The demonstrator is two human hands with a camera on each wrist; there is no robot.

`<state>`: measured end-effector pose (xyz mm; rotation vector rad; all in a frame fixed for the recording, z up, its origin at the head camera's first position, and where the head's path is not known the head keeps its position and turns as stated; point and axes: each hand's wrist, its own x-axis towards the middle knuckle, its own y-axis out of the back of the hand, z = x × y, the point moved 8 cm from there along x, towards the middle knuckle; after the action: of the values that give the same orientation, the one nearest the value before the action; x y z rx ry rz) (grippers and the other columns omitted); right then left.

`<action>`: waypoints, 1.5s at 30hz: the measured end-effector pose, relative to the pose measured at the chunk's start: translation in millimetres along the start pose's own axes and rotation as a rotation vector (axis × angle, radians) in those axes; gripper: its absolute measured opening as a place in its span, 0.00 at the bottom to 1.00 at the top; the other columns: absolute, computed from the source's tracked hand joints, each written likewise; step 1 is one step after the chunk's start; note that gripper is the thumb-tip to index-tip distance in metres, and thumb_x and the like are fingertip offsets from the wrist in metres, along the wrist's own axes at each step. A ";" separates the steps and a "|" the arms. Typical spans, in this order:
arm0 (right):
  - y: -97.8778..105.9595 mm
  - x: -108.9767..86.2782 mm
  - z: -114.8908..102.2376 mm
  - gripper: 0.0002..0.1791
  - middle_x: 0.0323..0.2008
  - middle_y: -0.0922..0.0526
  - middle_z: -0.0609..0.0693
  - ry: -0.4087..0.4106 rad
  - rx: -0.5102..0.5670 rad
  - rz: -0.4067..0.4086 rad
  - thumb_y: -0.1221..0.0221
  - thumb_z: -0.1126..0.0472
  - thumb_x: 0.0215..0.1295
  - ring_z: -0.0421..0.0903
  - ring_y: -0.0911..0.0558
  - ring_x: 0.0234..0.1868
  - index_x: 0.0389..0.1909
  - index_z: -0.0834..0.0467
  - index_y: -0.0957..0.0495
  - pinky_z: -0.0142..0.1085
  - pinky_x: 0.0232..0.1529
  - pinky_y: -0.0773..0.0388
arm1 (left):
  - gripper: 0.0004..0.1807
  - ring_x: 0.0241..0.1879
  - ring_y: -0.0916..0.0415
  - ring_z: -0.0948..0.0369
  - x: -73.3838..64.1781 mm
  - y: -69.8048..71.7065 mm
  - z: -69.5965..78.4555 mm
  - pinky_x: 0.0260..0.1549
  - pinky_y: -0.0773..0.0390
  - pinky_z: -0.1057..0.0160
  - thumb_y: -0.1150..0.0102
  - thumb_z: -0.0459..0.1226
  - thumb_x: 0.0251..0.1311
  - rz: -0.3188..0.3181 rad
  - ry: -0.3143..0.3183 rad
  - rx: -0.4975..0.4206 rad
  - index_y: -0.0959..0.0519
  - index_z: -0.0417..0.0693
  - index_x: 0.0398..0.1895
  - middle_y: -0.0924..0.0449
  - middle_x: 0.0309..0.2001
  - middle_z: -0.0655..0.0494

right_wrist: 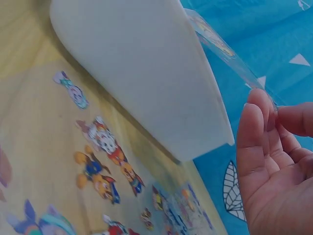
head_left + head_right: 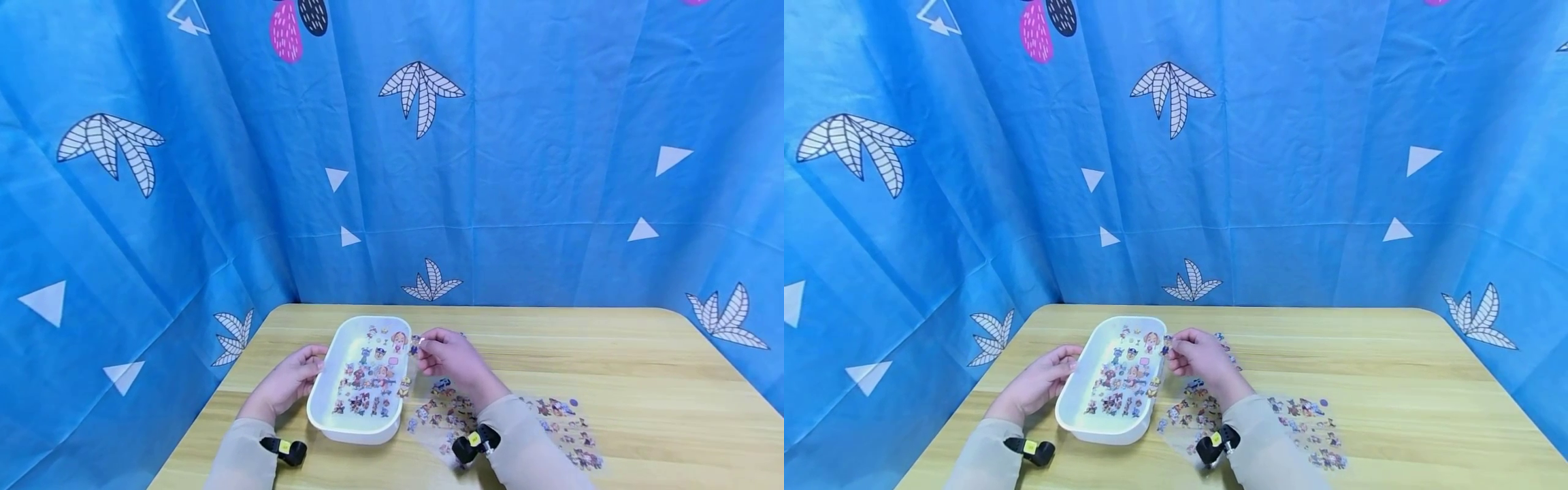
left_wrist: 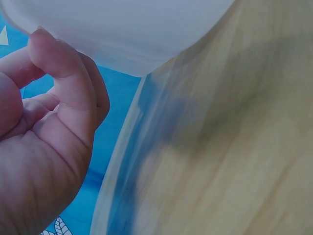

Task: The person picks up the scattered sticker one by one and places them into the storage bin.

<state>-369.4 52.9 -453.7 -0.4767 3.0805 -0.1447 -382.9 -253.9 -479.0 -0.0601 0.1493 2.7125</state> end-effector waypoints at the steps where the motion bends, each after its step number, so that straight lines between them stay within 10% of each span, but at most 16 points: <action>1: -0.9 0.7 1.3 0.10 0.39 0.19 0.61 -0.003 -0.009 0.003 0.47 0.63 0.74 0.48 0.18 0.34 0.48 0.66 0.25 0.40 0.39 0.17 | 0.26 0.36 0.20 0.58 -0.3 0.2 0.0 0.35 0.16 0.62 0.48 0.35 0.75 0.000 0.000 -0.001 0.39 0.30 0.68 0.23 0.43 0.45; 45: -15.5 2.5 13.2 0.13 0.34 0.19 0.56 -0.023 -0.157 0.018 0.38 0.61 0.68 0.50 0.19 0.34 0.47 0.66 0.23 0.43 0.39 0.17 | 0.26 0.38 0.19 0.57 1.5 1.9 -1.2 0.37 0.16 0.59 0.48 0.35 0.75 -0.004 -0.004 -0.012 0.39 0.30 0.69 0.21 0.44 0.45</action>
<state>-366.7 36.3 -465.4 -0.4522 3.0864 0.1033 -385.0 -255.2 -480.1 -0.0585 0.1311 2.7093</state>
